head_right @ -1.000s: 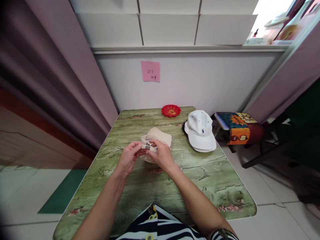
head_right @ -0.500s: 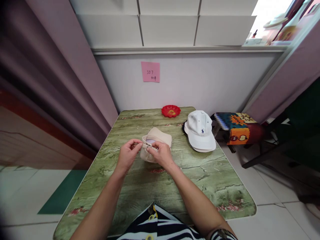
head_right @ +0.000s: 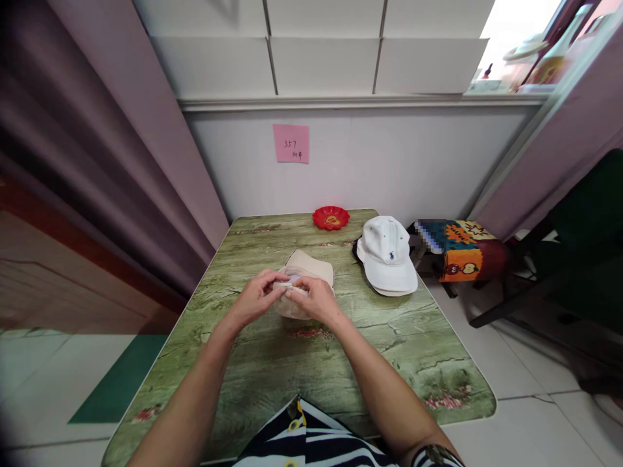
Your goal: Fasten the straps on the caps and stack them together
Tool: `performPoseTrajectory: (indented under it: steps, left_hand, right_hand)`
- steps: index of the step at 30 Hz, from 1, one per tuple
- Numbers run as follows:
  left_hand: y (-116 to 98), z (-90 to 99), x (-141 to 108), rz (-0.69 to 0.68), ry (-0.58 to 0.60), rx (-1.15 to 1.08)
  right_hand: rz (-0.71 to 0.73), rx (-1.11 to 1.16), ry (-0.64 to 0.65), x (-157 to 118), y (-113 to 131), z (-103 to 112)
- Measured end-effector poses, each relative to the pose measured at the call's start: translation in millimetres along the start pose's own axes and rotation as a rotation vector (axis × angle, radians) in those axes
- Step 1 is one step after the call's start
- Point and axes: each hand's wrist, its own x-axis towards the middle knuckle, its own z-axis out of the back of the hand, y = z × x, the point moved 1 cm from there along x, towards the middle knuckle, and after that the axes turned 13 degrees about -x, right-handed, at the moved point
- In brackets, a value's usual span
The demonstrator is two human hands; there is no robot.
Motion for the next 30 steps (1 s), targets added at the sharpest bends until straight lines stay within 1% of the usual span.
performPoseTrajectory:
  steps: [3, 5, 10, 12, 15, 17, 20, 23, 25, 27, 30]
  left_hand:
    - [4.0, 9.2, 0.3, 0.021, 0.037, 0.016]
    - [8.5, 12.1, -0.5, 0.045, 0.057, 0.005]
    - [18.5, 13.7, -5.9, 0.105, 0.046, 0.021]
    - [18.8, 14.9, -8.6, 0.085, 0.057, 0.020]
    - [14.8, 17.3, -11.9, 0.005, 0.039, 0.008]
    - [10.4, 17.6, -13.4, -0.010, 0.032, -0.010]
    - [3.4, 14.8, -14.6, 0.042, 0.098, -0.058]
    - [-1.9, 10.5, -13.7, 0.087, 0.156, -0.033]
    - [-3.4, 8.2, -12.3, 0.090, 0.181, 0.011]
    - [-3.8, 6.8, -11.4, 0.094, 0.204, 0.009]
    - [-5.5, 7.6, -12.0, 0.151, 0.213, -0.103]
  right_hand:
    - [0.016, -0.001, 0.090, -3.4, -2.9, 15.0]
    - [0.038, -0.031, 0.137, -4.4, -3.8, 25.1]
    - [0.099, -0.209, 0.169, -3.4, -4.2, 40.4]
    - [0.134, -0.256, 0.174, -3.9, -3.8, 42.1]
    - [0.175, -0.285, 0.177, -5.8, -3.0, 42.1]
    - [0.189, -0.267, 0.161, -6.7, -2.3, 41.4]
    - [0.173, -0.206, 0.112, -5.9, -1.6, 40.5]
    - [0.150, -0.119, 0.075, -3.2, -1.6, 39.9]
    - [0.146, -0.051, 0.074, -1.5, -1.8, 39.6]
    - [0.142, -0.003, 0.087, -0.4, -1.8, 39.8]
    - [0.116, 0.029, 0.101, 0.0, -1.6, 44.2]
